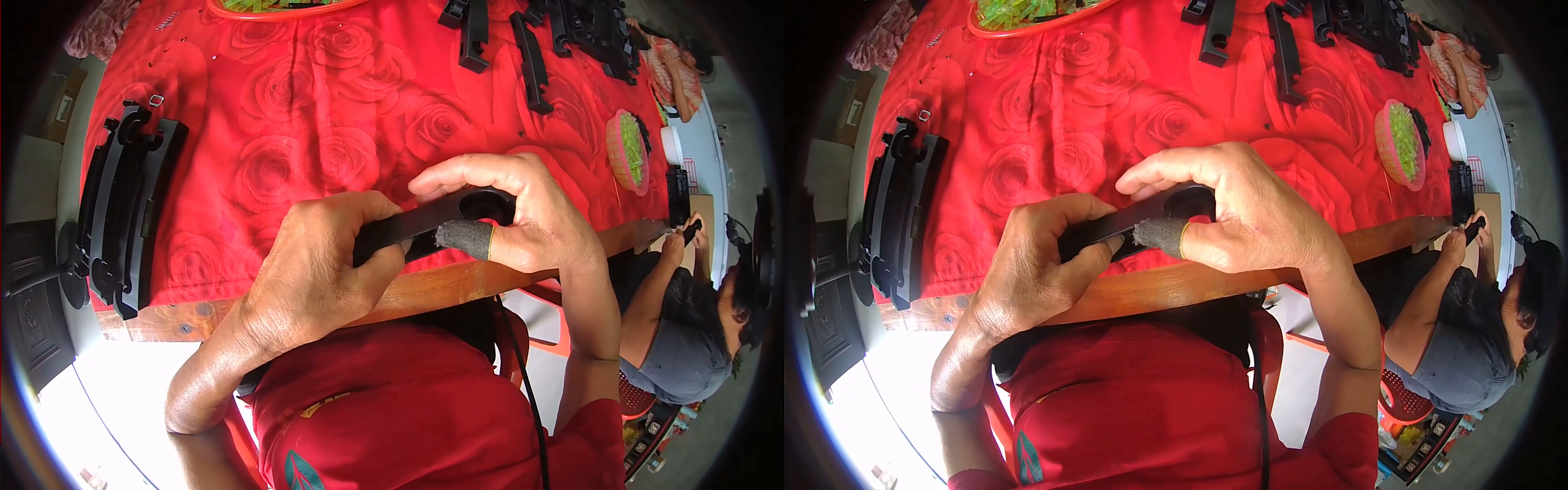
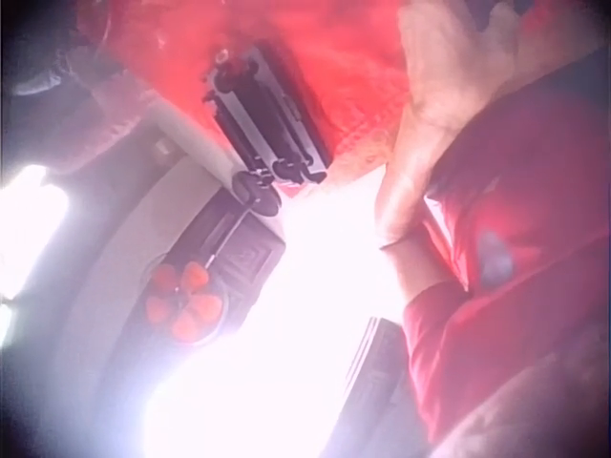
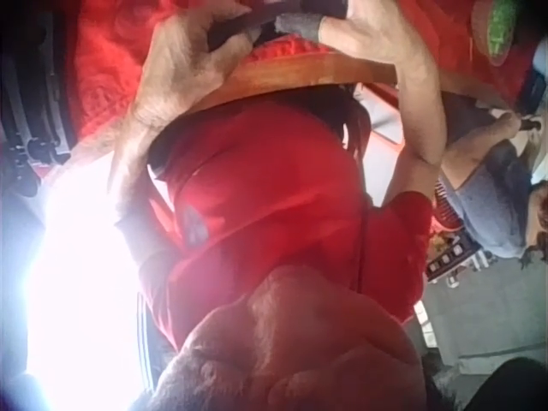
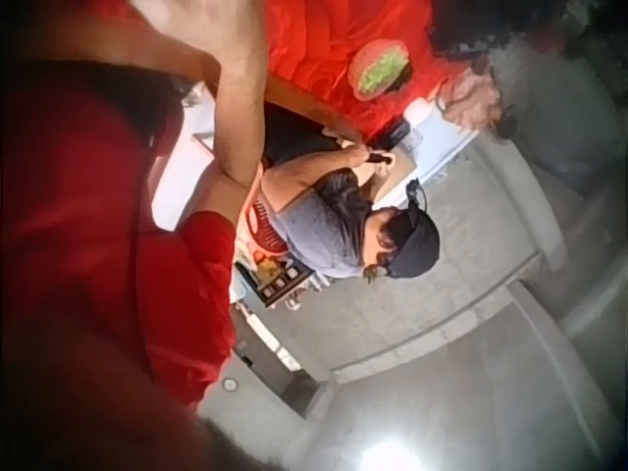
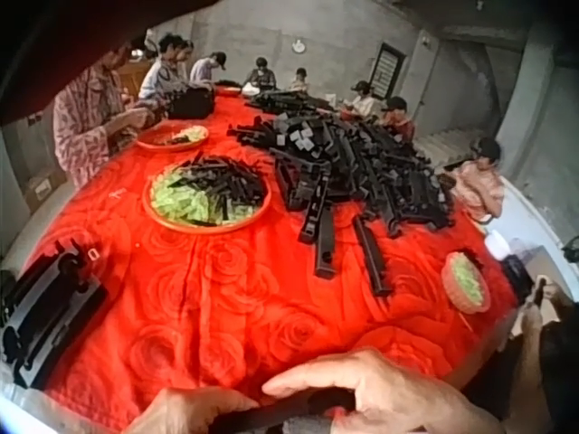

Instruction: The person wipes the interior of black plastic housings by hand, inserts a spirit level vial into the housing slot, and fits a plastic component into the casing.

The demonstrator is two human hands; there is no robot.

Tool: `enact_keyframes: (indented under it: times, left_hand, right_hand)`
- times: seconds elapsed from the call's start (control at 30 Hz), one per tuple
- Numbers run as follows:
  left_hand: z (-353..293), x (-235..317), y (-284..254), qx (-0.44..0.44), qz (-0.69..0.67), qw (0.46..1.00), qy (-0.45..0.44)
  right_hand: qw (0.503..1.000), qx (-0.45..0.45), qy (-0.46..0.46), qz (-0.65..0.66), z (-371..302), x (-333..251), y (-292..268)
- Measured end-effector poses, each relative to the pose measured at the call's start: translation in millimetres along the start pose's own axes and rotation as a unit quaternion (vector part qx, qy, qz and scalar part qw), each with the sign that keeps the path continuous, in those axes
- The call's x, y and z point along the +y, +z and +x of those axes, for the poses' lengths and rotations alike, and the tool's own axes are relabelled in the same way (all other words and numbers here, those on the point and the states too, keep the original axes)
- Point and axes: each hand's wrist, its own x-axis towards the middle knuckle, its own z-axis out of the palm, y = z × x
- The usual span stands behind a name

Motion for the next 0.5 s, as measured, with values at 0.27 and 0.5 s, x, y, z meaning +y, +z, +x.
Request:
enact_keyframes:
  times: [0.27, 0.5]
  left_hand:
    - [3, 2, 0, -0.014, 0.001, 1.000, -0.020]
    - [3, 5, 9, 0.030, 0.059, 0.998, -0.014]
  right_hand:
    - [0.998, 0.037, -0.031, 0.048, -7, 10, 13]
    - [0.988, 0.090, -0.122, -0.032, -5, 17, 24]
